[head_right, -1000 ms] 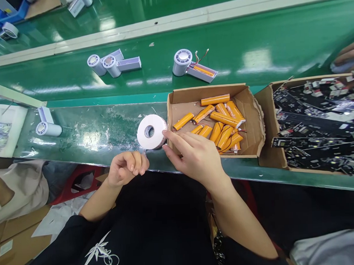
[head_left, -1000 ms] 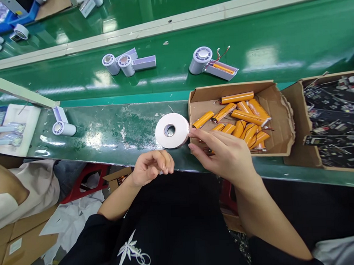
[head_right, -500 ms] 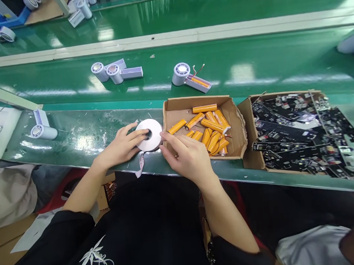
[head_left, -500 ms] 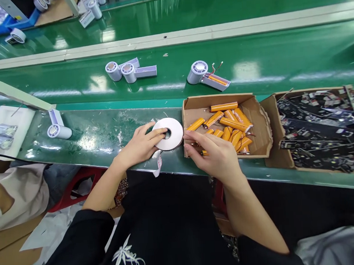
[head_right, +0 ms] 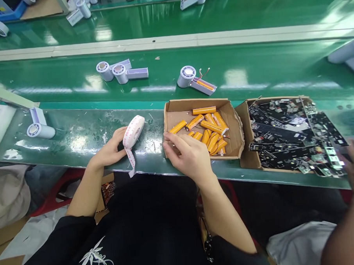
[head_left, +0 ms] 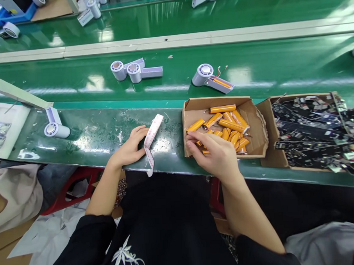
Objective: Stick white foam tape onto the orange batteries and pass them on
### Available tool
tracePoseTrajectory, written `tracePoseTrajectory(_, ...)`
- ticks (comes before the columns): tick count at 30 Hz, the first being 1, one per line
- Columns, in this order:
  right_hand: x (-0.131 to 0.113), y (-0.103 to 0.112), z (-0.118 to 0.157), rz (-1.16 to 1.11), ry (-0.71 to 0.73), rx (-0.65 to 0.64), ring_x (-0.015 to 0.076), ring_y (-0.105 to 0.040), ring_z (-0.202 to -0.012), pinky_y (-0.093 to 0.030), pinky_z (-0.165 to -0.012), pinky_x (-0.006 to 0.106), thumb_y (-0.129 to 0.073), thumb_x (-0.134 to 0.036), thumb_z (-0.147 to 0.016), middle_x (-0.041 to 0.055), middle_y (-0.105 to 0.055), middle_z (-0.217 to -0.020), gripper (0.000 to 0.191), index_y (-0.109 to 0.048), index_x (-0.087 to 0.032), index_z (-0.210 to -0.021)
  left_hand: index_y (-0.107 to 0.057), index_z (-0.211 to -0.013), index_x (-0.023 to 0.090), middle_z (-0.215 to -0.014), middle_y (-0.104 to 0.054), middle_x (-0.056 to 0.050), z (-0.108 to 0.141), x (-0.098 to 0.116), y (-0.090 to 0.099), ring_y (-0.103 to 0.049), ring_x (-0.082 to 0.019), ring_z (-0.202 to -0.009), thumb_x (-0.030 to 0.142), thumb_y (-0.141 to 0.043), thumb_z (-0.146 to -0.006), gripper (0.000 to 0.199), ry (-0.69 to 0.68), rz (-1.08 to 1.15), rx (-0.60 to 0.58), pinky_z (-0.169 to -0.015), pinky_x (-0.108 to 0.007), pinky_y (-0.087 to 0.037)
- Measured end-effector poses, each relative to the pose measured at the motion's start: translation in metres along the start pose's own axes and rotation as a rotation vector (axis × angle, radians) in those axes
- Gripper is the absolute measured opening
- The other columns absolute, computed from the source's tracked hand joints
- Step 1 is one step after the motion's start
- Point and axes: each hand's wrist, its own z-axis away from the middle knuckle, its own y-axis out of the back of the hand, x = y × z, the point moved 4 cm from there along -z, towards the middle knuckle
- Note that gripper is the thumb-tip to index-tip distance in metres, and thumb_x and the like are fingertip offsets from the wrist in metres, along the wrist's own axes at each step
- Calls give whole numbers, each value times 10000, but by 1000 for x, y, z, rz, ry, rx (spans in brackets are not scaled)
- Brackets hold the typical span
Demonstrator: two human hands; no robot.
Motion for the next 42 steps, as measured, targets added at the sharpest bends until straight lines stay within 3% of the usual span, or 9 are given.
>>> tracePoseTrajectory(9, 1, 1, 3, 30, -4, -2, 207, -788, -808, -607, -756, 321, -661, -207, -995, 51, -837, -992, 228, -731, -217, -1212, -552, -1529, 219, -1637, -463, -167, 6, 4, 23, -309, -406, -1603, 403, -783, -853, 737, 96, 89, -165, -1288, -593, -369)
tracePoseTrajectory(14, -1, 1, 1, 60, 17, 1, 202, -778, -793, -583, -731, 311, -657, -219, -1003, 43, -835, -966, 206, -741, -222, -1191, -719, -1279, 212, -1536, -576, -164, 1, -3, 14, -537, -397, -1450, 615, -875, -754, 680, 296, 182, 104, -1222, -557, -448)
tracePoseTrajectory(18, -2, 1, 1, 84, 31, -4, 189, -755, -740, -560, -697, 304, -654, -226, -1011, 35, -824, -908, 173, -755, -220, -1152, -738, -1089, 167, -1008, -776, -122, -2, -8, 19, -752, -329, -1027, 717, -903, -650, 723, 247, 604, 433, -966, -471, -620)
tracePoseTrajectory(21, -2, 3, 0, 70, 46, 9, 188, -746, -714, -547, -669, 306, -659, -216, -1008, 39, -814, -872, 158, -762, -203, -1127, -742, -1047, 211, -914, -759, -91, 1, 5, 36, -727, -351, -1119, 844, -815, -639, 756, 122, 789, 669, -1033, -497, -603)
tracePoseTrajectory(24, -6, 6, -1, -1, 18, -7, 208, -774, -797, -581, -724, 319, -659, -233, -1017, 55, -825, -931, 154, -758, -214, -1134, -743, -1111, 277, -1055, -768, -88, 9, 26, 40, -642, -388, -1307, 814, -765, -653, 706, 55, 829, 725, -1123, -556, -558)
tracePoseTrajectory(29, -42, 0, 7, -455, -144, -169, 260, -767, -1124, -614, -986, 402, -719, -416, -1004, 113, -797, -1233, 450, -635, -217, -1399, -719, -1195, 364, -1196, -757, -54, 27, 41, 0, -634, -392, -1326, 619, -673, -740, 523, 137, 847, 596, -1039, -615, -609)
tracePoseTrajectory(33, -69, -16, 17, -911, -235, -400, 154, -761, -771, -599, -765, 258, -641, -376, -1063, 19, -797, -876, 237, -726, -208, -1206, -717, -1112, 384, -944, -745, -19, 27, 38, -23, -720, -301, -1101, 450, -689, -750, 369, 173, 904, 578, -997, -559, -630)
tracePoseTrajectory(38, -59, -9, 33, -947, -165, -530, 139, -667, -668, -519, -723, 253, -611, -279, -1076, 6, -719, -675, 232, -762, -182, -929, -677, -806, 266, -636, -574, 27, 25, 23, 2, -661, -181, -732, 340, -769, -647, 198, 219, 1233, 841, -811, -364, -641)
tracePoseTrajectory(42, -50, 15, 46, -786, 7, -824, 158, -679, -681, -500, -707, 265, -649, -332, -1062, 6, -730, -676, 250, -787, -205, -897, -655, -793, 251, -629, -569, 76, 38, 8, 31, -601, -110, -647, 211, -788, -583, 252, 199, 1384, 998, -751, -269, -613)
